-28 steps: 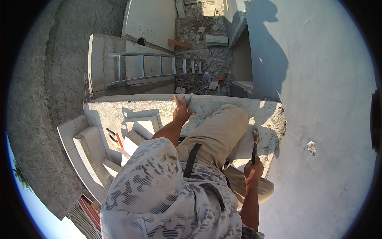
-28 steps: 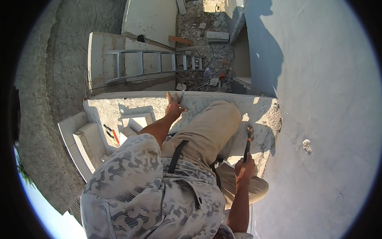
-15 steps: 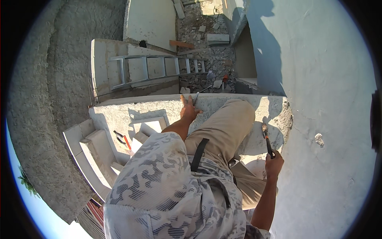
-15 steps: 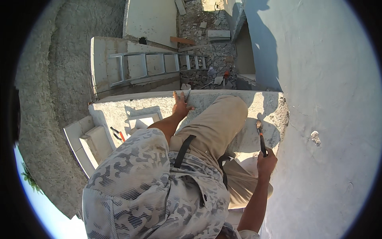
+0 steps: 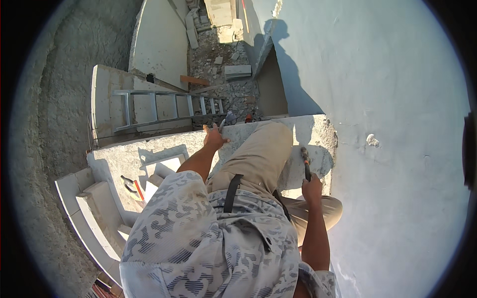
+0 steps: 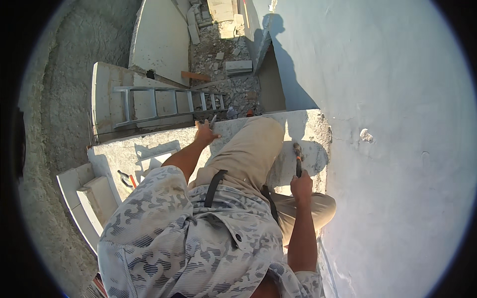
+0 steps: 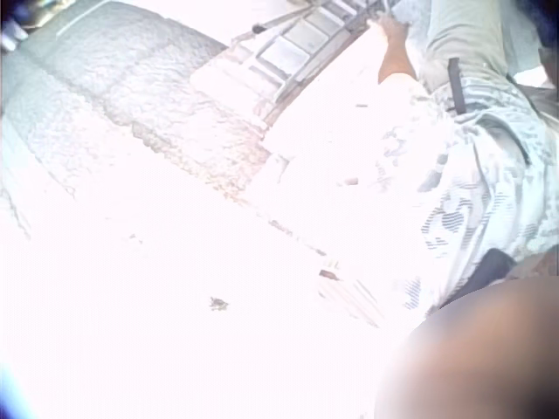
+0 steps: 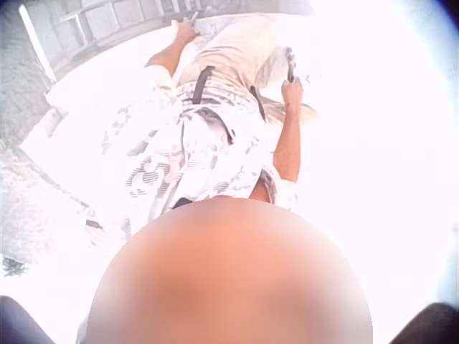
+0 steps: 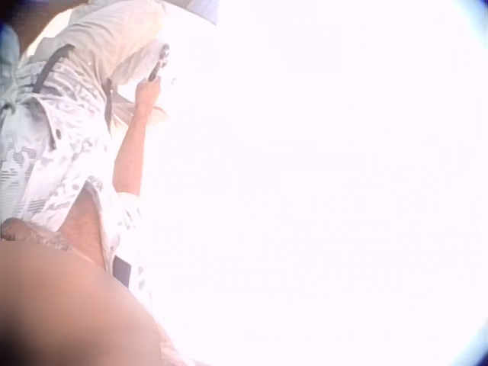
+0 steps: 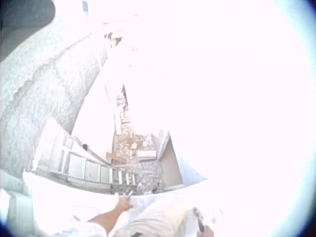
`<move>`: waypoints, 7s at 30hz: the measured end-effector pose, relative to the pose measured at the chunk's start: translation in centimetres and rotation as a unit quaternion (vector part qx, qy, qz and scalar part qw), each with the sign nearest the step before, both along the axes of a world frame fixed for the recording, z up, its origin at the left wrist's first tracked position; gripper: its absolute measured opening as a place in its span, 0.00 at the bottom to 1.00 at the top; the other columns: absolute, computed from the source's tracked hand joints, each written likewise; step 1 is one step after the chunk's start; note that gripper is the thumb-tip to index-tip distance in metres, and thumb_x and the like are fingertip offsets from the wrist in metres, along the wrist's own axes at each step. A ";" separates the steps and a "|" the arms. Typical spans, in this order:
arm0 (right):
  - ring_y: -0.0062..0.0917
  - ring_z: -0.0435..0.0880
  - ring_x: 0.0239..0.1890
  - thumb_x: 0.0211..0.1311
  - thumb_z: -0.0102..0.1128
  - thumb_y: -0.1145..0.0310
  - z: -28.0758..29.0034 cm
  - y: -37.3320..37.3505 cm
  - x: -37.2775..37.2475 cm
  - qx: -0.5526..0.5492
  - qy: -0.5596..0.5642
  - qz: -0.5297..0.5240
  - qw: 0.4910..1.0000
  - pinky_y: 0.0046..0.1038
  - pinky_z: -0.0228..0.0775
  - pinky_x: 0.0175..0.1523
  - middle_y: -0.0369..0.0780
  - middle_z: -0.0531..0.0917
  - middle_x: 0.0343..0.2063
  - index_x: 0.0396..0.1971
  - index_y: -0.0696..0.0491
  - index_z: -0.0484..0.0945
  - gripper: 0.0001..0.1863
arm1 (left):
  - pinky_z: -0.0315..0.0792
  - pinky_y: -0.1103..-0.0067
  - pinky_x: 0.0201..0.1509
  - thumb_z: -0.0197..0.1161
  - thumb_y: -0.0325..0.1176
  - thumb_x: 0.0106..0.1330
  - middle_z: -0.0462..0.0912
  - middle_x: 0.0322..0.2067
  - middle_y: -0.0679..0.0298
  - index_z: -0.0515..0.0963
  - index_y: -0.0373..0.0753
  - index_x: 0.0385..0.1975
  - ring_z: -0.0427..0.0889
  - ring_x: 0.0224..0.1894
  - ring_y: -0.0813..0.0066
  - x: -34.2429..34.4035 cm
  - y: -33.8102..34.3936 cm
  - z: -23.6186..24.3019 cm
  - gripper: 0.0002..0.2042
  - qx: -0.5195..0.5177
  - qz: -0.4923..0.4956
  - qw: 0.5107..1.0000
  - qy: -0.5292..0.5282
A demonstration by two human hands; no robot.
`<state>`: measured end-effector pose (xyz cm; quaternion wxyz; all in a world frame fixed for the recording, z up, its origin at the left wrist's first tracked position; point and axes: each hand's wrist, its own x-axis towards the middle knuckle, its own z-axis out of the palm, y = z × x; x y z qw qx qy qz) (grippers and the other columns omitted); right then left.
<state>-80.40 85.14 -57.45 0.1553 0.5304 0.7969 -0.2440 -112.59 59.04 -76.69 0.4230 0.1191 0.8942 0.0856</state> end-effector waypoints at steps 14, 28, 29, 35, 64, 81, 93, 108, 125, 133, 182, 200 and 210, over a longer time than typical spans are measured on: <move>0.18 0.70 0.14 0.56 0.61 0.72 11.5 -8.1 5.6 -0.196 0.447 -0.334 0.807 0.23 0.62 0.21 0.35 0.75 0.17 0.29 0.59 0.75 0.07 | 0.75 0.73 0.22 0.54 0.33 0.63 0.73 0.27 0.59 0.67 0.35 0.43 0.77 0.22 0.71 0.4 14.0 17.9 0.12 0.365 0.099 0.861 -0.341; 0.44 0.78 0.24 0.45 0.68 0.67 15.6 -5.2 7.7 0.280 0.383 -0.079 0.877 0.36 0.68 0.28 0.46 0.77 0.19 0.22 0.56 0.73 0.13 | 0.71 0.78 0.17 0.55 0.40 0.67 0.73 0.22 0.63 0.71 0.38 0.27 0.73 0.17 0.76 19.4 35.3 24.9 0.12 0.459 0.007 0.751 -0.474; 0.44 0.78 0.24 0.45 0.68 0.67 15.6 -5.2 7.8 0.282 0.384 -0.076 0.876 0.36 0.68 0.28 0.46 0.77 0.19 0.22 0.56 0.73 0.13 | 0.72 0.78 0.17 0.55 0.40 0.67 0.73 0.21 0.63 0.71 0.38 0.27 0.74 0.18 0.76 19.7 35.8 25.0 0.12 0.453 0.026 0.754 -0.476; 0.40 0.74 0.20 0.52 0.64 0.63 15.5 -5.1 8.0 0.308 0.367 -0.049 0.876 0.34 0.64 0.27 0.43 0.73 0.17 0.20 0.56 0.71 0.14 | 0.72 0.75 0.16 0.56 0.43 0.67 0.74 0.22 0.58 0.72 0.36 0.34 0.75 0.18 0.72 19.8 37.6 25.4 0.14 0.444 0.083 0.750 -0.483; 0.44 0.70 0.17 0.47 0.62 0.76 14.8 -1.1 8.0 0.287 0.397 -0.104 0.865 0.34 0.64 0.25 0.47 0.70 0.14 0.18 0.59 0.69 0.10 | 0.68 0.77 0.15 0.58 0.44 0.66 0.72 0.20 0.63 0.73 0.36 0.33 0.73 0.17 0.75 18.1 37.7 23.0 0.15 0.397 0.159 0.804 -0.413; 0.35 0.66 0.14 0.46 0.67 0.70 18.1 -1.1 5.2 0.423 0.471 0.129 0.763 0.32 0.52 0.27 0.37 0.68 0.13 0.14 0.52 0.65 0.16 | 0.68 0.78 0.18 0.56 0.44 0.66 0.74 0.24 0.61 0.73 0.30 0.46 0.75 0.22 0.75 17.2 37.8 23.7 0.21 0.420 0.098 0.720 -0.543; 0.47 0.79 0.23 0.41 0.69 0.71 16.1 -1.7 3.9 0.372 0.349 0.175 0.842 0.40 0.68 0.27 0.46 0.79 0.19 0.21 0.53 0.74 0.10 | 0.68 0.79 0.20 0.58 0.45 0.66 0.75 0.26 0.61 0.73 0.30 0.47 0.75 0.25 0.76 16.7 38.2 24.7 0.22 0.411 0.077 0.742 -0.524; 0.45 0.77 0.21 0.47 0.65 0.71 11.2 3.4 7.7 0.331 0.300 0.023 0.894 0.36 0.68 0.28 0.47 0.77 0.18 0.21 0.56 0.74 0.07 | 0.69 0.78 0.18 0.57 0.43 0.67 0.74 0.26 0.59 0.73 0.29 0.44 0.74 0.23 0.74 19.2 39.1 25.8 0.19 0.410 0.134 0.751 -0.500; 0.49 0.78 0.23 0.48 0.65 0.69 14.4 0.7 6.4 0.248 0.335 -0.101 0.903 0.37 0.68 0.27 0.49 0.78 0.18 0.22 0.57 0.74 0.09 | 0.71 0.73 0.20 0.57 0.43 0.67 0.74 0.28 0.58 0.74 0.33 0.40 0.75 0.25 0.70 19.9 39.6 23.9 0.16 0.439 0.156 0.735 -0.492; 0.51 0.77 0.22 0.51 0.62 0.70 10.0 3.2 6.7 0.242 0.216 -0.068 0.943 0.38 0.67 0.26 0.52 0.75 0.15 0.20 0.59 0.74 0.10 | 0.71 0.76 0.17 0.55 0.43 0.68 0.74 0.22 0.62 0.73 0.35 0.32 0.72 0.17 0.76 21.7 39.6 23.0 0.15 0.459 0.187 0.737 -0.459; 0.39 0.76 0.19 0.41 0.68 0.65 18.5 -2.1 -0.1 0.309 0.234 0.089 0.918 0.37 0.66 0.26 0.40 0.74 0.16 0.22 0.50 0.75 0.10 | 0.61 0.82 0.14 0.56 0.48 0.67 0.75 0.22 0.62 0.71 0.27 0.49 0.70 0.16 0.80 13.9 37.9 25.9 0.25 0.421 0.070 0.694 -0.580; 0.45 0.77 0.19 0.47 0.67 0.68 15.6 3.9 4.4 0.260 0.136 -0.014 0.956 0.37 0.66 0.25 0.46 0.77 0.16 0.22 0.56 0.75 0.10 | 0.66 0.75 0.15 0.58 0.45 0.67 0.77 0.25 0.55 0.73 0.29 0.41 0.75 0.19 0.72 15.8 39.2 26.9 0.20 0.429 0.155 0.709 -0.537; 0.17 0.59 0.19 0.50 0.61 0.70 15.1 -0.1 5.4 0.257 0.347 -0.093 0.897 0.26 0.56 0.22 0.36 0.63 0.12 0.16 0.57 0.66 0.13 | 0.68 0.76 0.16 0.57 0.43 0.67 0.71 0.20 0.64 0.71 0.38 0.27 0.75 0.20 0.73 22.4 41.3 30.3 0.14 0.430 0.308 0.709 -0.466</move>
